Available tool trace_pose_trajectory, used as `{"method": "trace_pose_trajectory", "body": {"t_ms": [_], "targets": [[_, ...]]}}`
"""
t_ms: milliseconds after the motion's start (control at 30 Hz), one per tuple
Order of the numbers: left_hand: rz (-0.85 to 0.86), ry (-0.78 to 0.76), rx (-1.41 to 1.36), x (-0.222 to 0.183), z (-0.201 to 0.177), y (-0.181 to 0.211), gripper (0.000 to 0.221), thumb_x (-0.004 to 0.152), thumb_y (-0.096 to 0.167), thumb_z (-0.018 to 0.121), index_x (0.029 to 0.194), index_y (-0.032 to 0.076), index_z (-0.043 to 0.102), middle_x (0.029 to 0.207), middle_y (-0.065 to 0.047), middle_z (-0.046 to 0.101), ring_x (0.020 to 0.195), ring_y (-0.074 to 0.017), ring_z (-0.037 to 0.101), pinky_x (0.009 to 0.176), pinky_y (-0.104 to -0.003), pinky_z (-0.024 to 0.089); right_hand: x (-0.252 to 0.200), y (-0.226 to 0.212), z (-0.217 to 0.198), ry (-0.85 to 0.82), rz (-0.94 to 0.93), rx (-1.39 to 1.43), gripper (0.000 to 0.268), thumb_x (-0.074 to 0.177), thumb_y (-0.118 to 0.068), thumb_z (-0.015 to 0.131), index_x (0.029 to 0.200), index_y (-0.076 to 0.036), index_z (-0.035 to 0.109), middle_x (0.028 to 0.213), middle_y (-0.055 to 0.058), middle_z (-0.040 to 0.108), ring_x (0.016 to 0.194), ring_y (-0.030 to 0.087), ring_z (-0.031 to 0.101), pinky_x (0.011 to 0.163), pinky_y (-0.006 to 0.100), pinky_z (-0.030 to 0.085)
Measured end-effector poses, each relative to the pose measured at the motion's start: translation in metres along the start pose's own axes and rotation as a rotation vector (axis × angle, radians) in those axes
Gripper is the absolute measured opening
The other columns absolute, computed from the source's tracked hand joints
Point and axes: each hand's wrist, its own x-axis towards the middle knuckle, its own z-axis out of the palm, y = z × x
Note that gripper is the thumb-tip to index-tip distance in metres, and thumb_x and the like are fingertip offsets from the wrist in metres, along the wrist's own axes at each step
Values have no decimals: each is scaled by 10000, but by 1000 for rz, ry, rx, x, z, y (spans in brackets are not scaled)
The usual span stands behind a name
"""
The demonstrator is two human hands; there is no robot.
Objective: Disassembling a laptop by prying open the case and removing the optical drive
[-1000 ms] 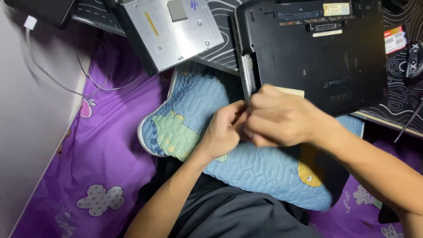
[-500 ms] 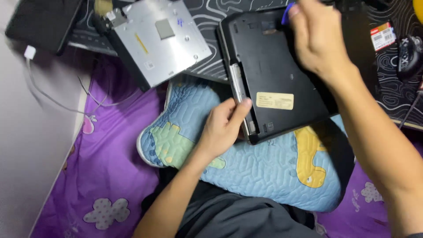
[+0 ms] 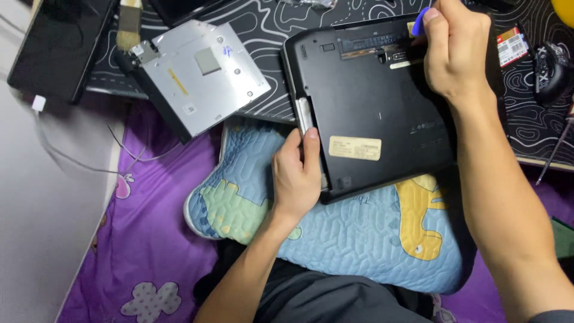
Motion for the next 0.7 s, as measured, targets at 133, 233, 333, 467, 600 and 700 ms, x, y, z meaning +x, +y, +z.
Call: {"method": "trace_pose_trajectory", "body": {"t_ms": [133,233,333,467,600,700], "targets": [[-2,-8,-12,2,-3,4,432,1205,352,516,835,154,415,626,16,386,593,-143,370,593,-446,319,5,-2,0,57,-25,67,361,1414,-52,507,1101,42,661,991,142,738,873,287,660,826,464,461],[-27,-50,-28,8,-5,5,422,1208,375,507,846,165,456,661,40,395,626,-119,382,602,-427,325,2,-2,-2,35,-27,48,366,1423,-43,526,1096,40,666,988,156,699,863,301,621,834,493,439],[-20,-72,-10,14,-5,2,434,1210,380,506,839,160,457,694,47,396,655,-114,384,618,-419,338,6,-33,-1,-47,-59,86,346,1405,-78,510,1092,21,621,943,153,562,838,310,508,827,518,388],[-52,-73,50,15,-4,0,469,1205,392,520,811,152,437,661,39,353,631,-125,343,607,-435,320,18,-92,18,-183,-82,235,311,1337,-119,478,1041,-26,454,907,121,452,828,310,416,799,511,352],[-111,-162,123,21,-21,21,464,1188,411,509,831,126,593,634,16,432,610,-155,420,614,-437,361,31,-134,19,-176,-98,176,299,1325,-137,435,1055,-12,403,887,178,496,814,403,468,769,547,370],[-191,-231,165,22,-31,29,545,1195,445,543,754,130,487,529,16,461,508,-162,433,566,-445,362,36,-130,23,-126,-128,117,270,1329,-120,449,1089,-3,409,867,214,532,801,462,508,762,560,384]]}}
